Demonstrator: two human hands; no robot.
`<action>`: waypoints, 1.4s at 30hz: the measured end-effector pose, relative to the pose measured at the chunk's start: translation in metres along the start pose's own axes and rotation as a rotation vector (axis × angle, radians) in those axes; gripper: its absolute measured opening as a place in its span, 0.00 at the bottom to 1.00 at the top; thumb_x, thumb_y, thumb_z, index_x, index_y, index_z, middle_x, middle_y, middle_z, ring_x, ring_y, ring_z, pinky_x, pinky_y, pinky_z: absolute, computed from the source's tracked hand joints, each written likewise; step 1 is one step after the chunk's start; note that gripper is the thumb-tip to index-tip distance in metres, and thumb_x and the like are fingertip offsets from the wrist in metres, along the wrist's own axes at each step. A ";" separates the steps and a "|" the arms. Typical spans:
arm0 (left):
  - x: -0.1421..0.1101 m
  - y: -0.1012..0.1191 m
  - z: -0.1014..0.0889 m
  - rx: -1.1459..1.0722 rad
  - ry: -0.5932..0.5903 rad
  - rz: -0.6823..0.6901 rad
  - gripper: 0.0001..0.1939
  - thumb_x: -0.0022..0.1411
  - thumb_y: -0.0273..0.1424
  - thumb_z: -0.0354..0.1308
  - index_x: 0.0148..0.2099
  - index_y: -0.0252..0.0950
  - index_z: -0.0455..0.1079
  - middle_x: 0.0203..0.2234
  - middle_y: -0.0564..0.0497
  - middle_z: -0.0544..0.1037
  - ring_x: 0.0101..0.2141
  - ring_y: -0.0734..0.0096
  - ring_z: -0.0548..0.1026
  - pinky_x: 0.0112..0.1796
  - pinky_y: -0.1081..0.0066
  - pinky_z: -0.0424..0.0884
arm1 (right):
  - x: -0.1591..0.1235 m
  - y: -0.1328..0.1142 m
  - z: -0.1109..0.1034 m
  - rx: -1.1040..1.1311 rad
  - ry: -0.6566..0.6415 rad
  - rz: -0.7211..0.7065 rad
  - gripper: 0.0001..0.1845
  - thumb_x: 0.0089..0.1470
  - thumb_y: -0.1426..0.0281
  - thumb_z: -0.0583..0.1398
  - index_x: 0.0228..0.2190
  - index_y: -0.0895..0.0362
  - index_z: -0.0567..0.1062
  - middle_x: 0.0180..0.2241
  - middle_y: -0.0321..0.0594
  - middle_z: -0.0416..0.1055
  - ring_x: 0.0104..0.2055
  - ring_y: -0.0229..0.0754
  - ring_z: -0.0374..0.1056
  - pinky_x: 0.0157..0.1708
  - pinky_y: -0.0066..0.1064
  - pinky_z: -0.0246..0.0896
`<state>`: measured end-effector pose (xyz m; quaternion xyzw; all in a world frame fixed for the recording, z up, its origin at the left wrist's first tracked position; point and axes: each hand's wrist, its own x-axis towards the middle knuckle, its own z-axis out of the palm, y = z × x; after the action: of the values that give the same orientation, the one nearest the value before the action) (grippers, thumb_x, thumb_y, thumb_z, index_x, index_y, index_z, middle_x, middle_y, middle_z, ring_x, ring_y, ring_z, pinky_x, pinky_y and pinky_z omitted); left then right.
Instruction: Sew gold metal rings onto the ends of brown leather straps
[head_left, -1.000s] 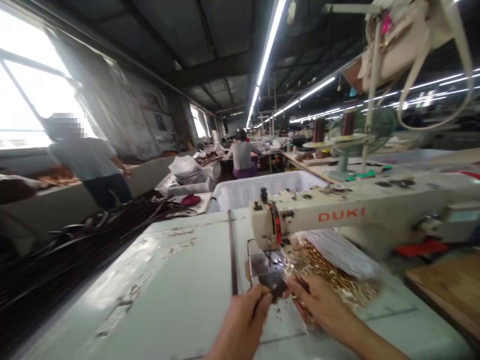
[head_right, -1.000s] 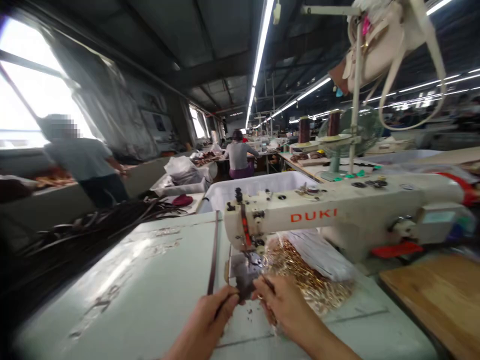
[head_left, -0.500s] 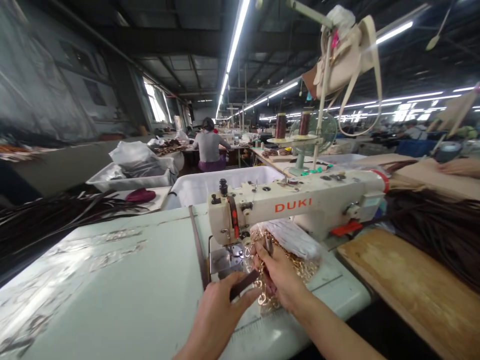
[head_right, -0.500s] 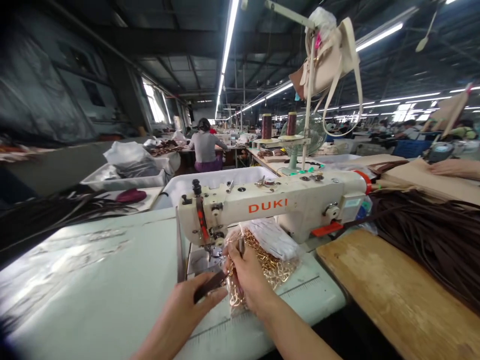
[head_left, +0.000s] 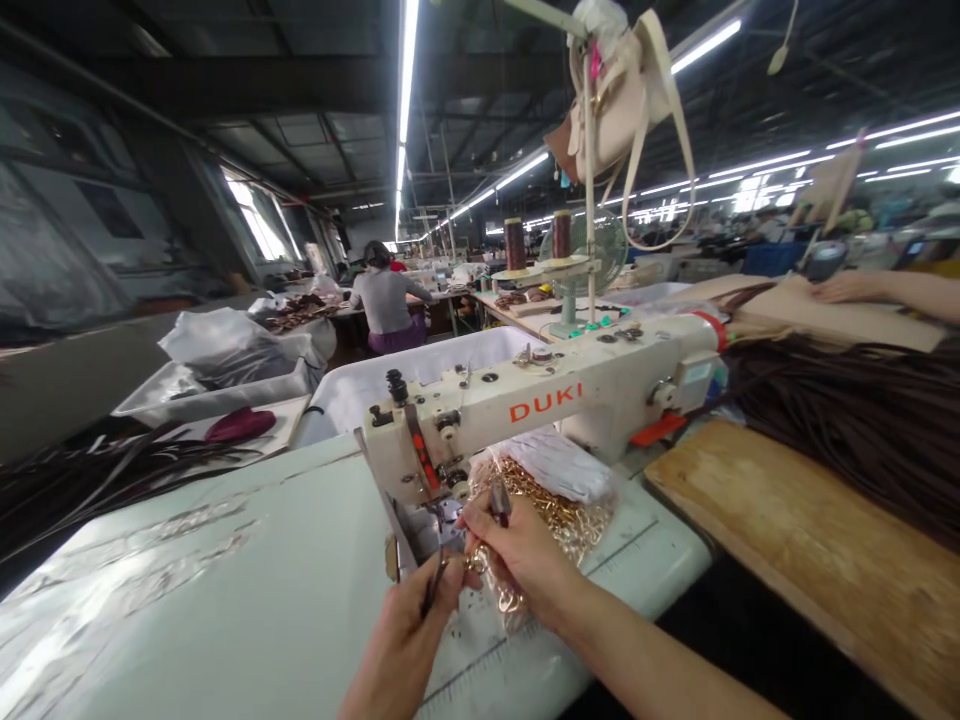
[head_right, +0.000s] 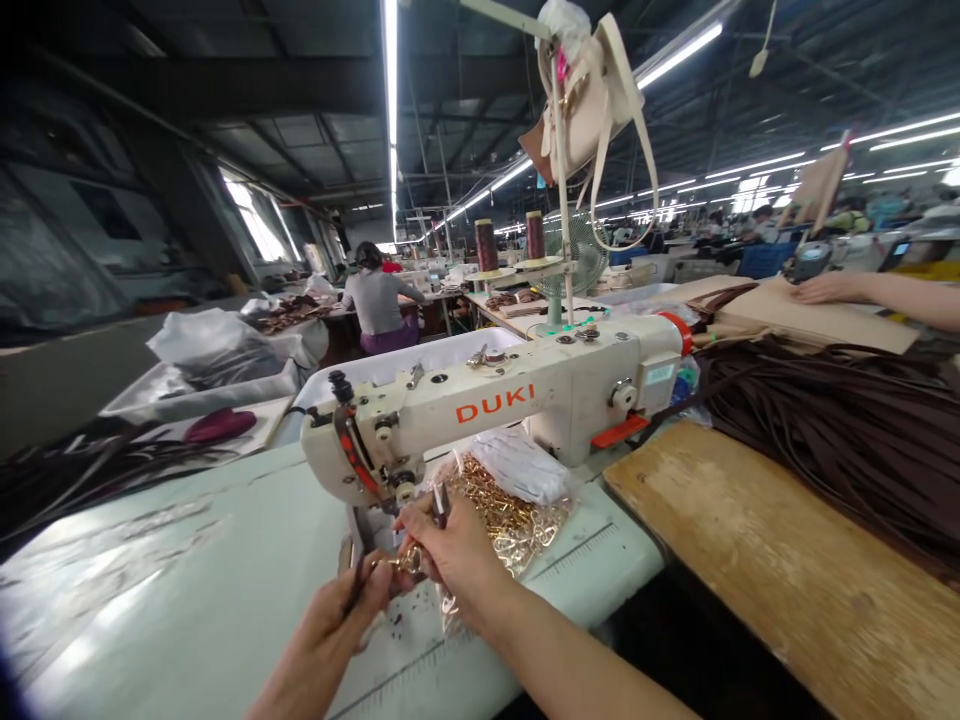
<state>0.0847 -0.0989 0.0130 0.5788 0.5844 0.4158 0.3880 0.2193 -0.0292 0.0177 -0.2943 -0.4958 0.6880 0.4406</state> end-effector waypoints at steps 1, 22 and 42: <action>0.000 0.000 0.000 -0.118 -0.014 -0.067 0.25 0.60 0.53 0.51 0.33 0.34 0.68 0.20 0.57 0.57 0.22 0.77 0.54 0.22 0.77 0.49 | -0.001 0.001 0.000 0.051 -0.033 0.020 0.22 0.50 0.52 0.63 0.29 0.60 0.71 0.21 0.31 0.66 0.12 0.25 0.45 0.11 0.22 0.36; 0.006 0.005 -0.023 -0.623 -0.255 -0.323 0.21 0.59 0.42 0.57 0.23 0.34 0.57 0.17 0.59 0.52 0.18 0.81 0.46 0.19 0.76 0.40 | -0.005 -0.011 -0.017 -0.216 -0.247 -0.233 0.10 0.55 0.63 0.63 0.34 0.58 0.74 0.23 0.30 0.63 0.20 0.28 0.53 0.21 0.23 0.48; 0.008 -0.002 -0.018 -0.113 0.075 -0.105 0.25 0.61 0.54 0.49 0.26 0.37 0.58 0.24 0.55 0.59 0.27 0.72 0.57 0.28 0.75 0.54 | -0.004 -0.030 -0.037 -0.708 -0.255 -0.305 0.03 0.52 0.69 0.65 0.31 0.56 0.76 0.30 0.33 0.73 0.31 0.35 0.66 0.30 0.24 0.58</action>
<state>0.0665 -0.0914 0.0175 0.5086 0.6035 0.4486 0.4193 0.2618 -0.0137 0.0339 -0.2632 -0.7908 0.4324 0.3440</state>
